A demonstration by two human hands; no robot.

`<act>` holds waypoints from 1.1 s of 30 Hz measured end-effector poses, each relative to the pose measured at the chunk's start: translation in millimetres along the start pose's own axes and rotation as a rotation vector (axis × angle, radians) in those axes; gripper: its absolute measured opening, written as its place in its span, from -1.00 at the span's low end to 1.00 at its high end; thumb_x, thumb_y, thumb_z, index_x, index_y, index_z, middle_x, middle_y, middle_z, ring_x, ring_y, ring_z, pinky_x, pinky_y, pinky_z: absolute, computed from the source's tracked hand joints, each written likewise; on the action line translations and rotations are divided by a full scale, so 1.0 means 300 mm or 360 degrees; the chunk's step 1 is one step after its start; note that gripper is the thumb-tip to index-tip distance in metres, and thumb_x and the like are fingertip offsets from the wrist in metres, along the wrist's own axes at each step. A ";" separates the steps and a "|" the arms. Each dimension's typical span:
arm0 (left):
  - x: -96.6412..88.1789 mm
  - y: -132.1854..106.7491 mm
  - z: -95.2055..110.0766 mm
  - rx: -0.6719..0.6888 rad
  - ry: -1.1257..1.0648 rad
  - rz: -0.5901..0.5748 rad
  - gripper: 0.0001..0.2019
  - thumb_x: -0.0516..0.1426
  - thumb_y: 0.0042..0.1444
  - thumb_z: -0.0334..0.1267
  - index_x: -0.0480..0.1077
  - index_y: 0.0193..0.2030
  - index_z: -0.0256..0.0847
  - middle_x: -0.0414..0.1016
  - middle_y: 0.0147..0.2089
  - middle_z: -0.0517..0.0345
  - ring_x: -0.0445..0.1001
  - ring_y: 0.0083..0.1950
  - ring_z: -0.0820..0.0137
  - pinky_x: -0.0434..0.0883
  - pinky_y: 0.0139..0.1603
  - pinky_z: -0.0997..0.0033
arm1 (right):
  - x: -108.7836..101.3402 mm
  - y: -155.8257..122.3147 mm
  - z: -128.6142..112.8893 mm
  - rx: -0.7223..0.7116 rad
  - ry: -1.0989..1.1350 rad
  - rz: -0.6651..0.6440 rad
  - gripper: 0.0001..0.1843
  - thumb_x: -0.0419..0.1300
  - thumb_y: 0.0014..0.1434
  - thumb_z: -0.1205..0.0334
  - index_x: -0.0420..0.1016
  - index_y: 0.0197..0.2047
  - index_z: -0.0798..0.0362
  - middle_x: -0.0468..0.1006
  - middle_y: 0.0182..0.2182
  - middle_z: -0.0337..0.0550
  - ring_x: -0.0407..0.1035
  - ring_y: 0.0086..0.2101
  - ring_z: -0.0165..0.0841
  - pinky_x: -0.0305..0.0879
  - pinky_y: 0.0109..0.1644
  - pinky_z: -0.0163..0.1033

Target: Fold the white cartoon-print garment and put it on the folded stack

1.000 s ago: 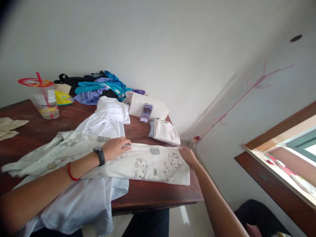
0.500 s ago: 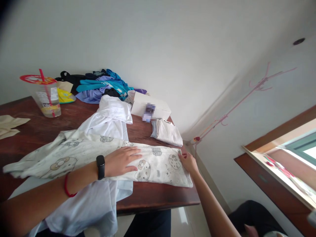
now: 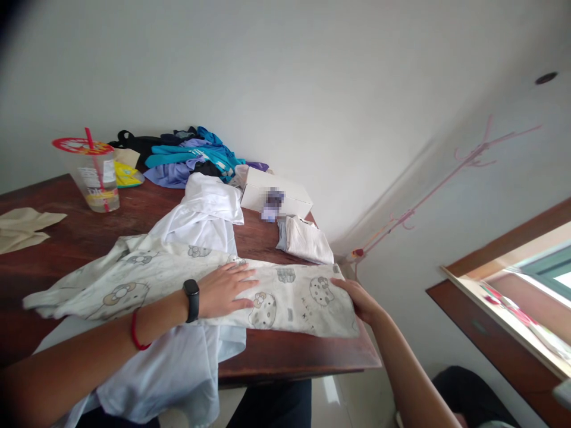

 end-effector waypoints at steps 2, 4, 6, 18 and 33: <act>-0.001 0.000 0.003 -0.0004 0.0004 -0.0033 -0.43 0.05 0.32 0.21 0.42 0.29 -0.08 0.28 0.42 -0.09 0.15 0.47 -0.09 0.06 0.41 -0.18 | 0.019 -0.040 -0.045 0.0056 0.0106 0.0008 -0.61 0.32 0.15 0.02 0.59 -0.09 0.16 0.69 -0.14 0.18 0.62 -0.23 -0.11 0.55 -0.06 -0.07; -0.006 0.001 0.011 0.0019 -0.0053 -0.0049 -0.43 0.06 0.32 0.18 0.40 0.31 -0.11 0.25 0.44 -0.10 0.12 0.48 -0.07 0.02 0.43 -0.18 | 0.064 -0.073 -0.102 0.0090 0.0165 -0.0037 -0.63 0.25 0.19 0.01 0.57 -0.10 0.15 0.69 -0.18 0.16 0.61 -0.22 -0.10 0.54 -0.04 -0.05; -0.021 0.003 0.028 0.0082 -0.0243 -0.0026 -0.46 0.07 0.34 0.12 0.38 0.31 -0.14 0.26 0.43 -0.10 0.10 0.50 -0.01 0.01 0.46 -0.13 | 0.131 -0.098 -0.166 0.0071 0.0134 -0.0091 -0.64 0.17 0.22 0.01 0.56 -0.15 0.13 0.69 -0.23 0.13 0.61 -0.22 -0.09 0.53 -0.06 -0.05; -0.047 0.017 -0.015 -0.0808 -0.2827 -0.0142 -0.28 -0.06 0.30 0.34 -0.04 0.46 0.07 0.33 0.32 -0.13 0.60 -0.07 0.24 0.53 -0.07 0.21 | 0.701 -0.009 -0.295 -0.0285 -0.0338 -0.0419 -0.70 0.34 0.18 0.03 0.41 -0.38 0.06 0.48 -0.61 -0.25 0.38 -0.64 -0.44 0.27 -0.62 -0.41; -0.038 0.018 0.008 -0.0671 -0.2790 0.0103 -0.09 0.44 -0.05 -0.23 0.07 0.37 -0.11 0.50 0.10 -0.09 0.52 0.12 0.14 0.43 0.14 0.12 | 0.837 0.002 -0.281 -0.0279 -0.0263 -0.0572 -0.82 0.24 0.26 0.15 0.49 -0.30 0.09 0.42 -0.67 -0.31 0.34 -0.68 -0.44 0.30 -0.64 -0.41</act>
Point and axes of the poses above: each hand's wrist, its own y-axis towards the middle knuckle, its own x-axis out of the palm, z = x × y, the point moved 6 cm from there along y, towards the middle knuckle
